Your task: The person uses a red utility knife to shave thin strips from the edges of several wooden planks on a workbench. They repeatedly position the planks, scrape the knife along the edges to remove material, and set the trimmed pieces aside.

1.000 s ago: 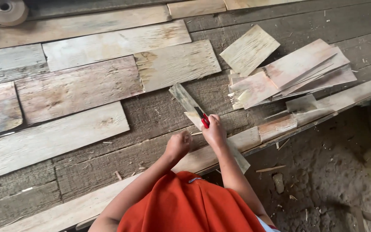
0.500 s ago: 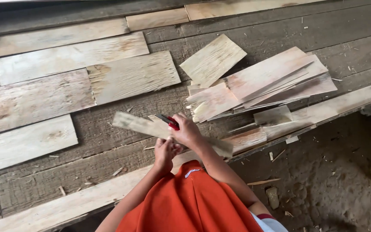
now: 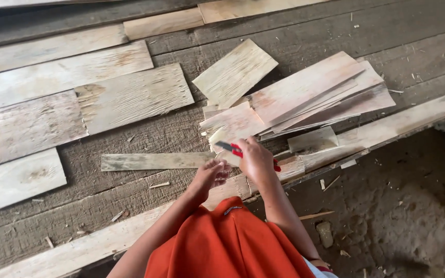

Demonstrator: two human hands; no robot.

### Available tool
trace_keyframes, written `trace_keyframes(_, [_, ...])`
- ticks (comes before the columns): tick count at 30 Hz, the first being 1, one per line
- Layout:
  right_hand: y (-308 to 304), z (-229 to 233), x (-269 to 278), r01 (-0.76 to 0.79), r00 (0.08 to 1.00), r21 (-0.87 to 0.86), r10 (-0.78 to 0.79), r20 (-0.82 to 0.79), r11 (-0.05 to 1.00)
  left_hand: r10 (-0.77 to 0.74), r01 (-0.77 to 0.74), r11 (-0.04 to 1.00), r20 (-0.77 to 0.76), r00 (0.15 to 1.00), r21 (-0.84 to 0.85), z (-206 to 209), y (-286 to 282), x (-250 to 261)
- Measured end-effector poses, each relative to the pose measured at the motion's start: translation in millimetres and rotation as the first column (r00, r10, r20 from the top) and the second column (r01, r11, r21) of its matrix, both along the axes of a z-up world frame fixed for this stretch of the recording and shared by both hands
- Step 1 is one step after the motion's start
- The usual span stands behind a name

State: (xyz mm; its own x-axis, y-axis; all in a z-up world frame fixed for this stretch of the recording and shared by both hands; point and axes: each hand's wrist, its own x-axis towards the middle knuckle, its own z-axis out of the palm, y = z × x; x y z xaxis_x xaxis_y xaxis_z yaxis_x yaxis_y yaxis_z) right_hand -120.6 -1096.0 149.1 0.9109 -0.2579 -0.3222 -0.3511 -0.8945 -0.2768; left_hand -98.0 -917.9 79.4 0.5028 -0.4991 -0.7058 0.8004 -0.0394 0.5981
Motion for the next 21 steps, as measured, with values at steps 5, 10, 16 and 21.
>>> trace_keyframes(5, [19, 7, 5, 0.198, 0.978, 0.037, -0.199, 0.054, 0.980, -0.001, 0.002, 0.997, 0.009, 1.000, -0.078, 4, -22, 14])
trace_keyframes(10, [19, 0, -7, 0.276, 0.956, 0.080, -0.282, 0.076, 0.958, -0.023, 0.035, 0.988, 0.074, 0.997, -0.153, 0, -44, 14])
trace_keyframes(16, [-30, -7, -14, 0.307, 0.925, 0.083, -0.317, 0.208, 0.948, -0.029, 0.073, 0.992, 0.370, 0.929, -0.106, 20, -88, 23])
trace_keyframes(21, [-102, -11, -14, 0.400, 0.877, 0.096, -0.412, 0.247, 0.911, -0.462, -0.145, 0.871, 0.883, 0.082, 0.470, 45, -145, 42])
